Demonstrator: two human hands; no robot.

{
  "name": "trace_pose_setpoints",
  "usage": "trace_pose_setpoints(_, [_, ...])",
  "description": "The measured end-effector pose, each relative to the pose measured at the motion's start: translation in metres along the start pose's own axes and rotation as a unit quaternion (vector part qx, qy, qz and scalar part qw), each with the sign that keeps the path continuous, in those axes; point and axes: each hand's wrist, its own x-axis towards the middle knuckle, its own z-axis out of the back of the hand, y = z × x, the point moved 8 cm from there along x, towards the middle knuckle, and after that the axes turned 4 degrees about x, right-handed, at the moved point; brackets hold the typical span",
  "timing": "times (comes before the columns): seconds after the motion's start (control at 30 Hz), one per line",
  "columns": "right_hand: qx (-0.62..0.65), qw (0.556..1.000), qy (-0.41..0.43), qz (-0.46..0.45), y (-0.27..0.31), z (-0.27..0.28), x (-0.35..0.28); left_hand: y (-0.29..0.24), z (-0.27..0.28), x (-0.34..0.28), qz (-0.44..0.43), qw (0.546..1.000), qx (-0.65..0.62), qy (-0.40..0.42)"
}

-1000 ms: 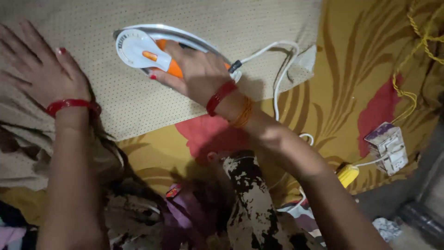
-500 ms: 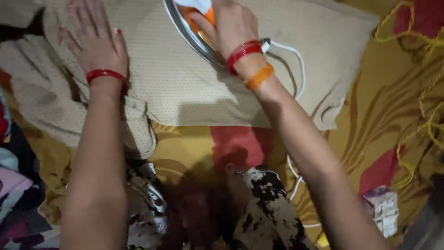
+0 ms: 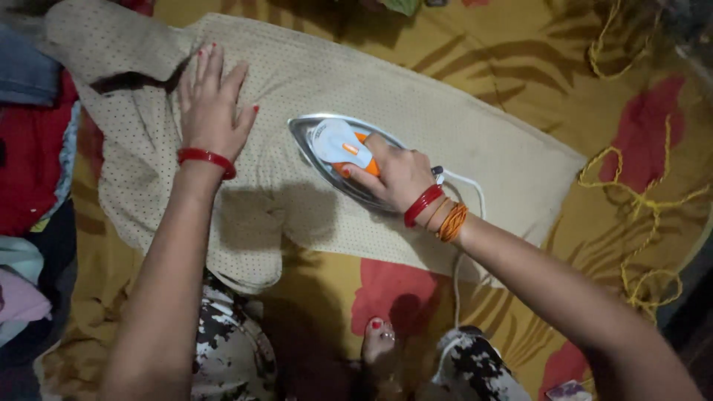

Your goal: Ironing and folding a beige patterned garment on a bed surface.

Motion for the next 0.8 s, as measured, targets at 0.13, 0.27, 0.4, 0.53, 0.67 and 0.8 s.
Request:
trace_pose_setpoints(0.13, [0.061,0.996,-0.067,-0.018,0.007,0.006,0.029,0.018,0.03,-0.032,0.023,0.99,-0.116,-0.082])
trace_pose_setpoints(0.27, [0.041,0.99,-0.092,-0.103,0.0,0.008,0.049,0.036,0.071,-0.04,0.14,0.981,-0.05,-0.124])
trace_pose_setpoints(0.4, [0.063,0.992,-0.093,-0.049,0.005,0.01,0.048,0.059,0.058,-0.015,0.238,0.967,-0.041,-0.078])
trace_pose_setpoints(0.53, [0.033,0.998,-0.055,-0.01,0.028,-0.003,0.024,0.075,0.036,-0.008,0.245,0.965,-0.042,-0.087])
trace_pose_setpoints(0.67, [0.029,1.0,-0.011,-0.003,0.037,-0.015,0.015,0.08,0.044,-0.004,0.278,0.95,-0.086,-0.113])
trace_pose_setpoints(0.8, [0.019,0.999,-0.041,0.011,0.056,-0.01,0.026,0.066,0.057,-0.003,0.276,0.956,-0.063,-0.075])
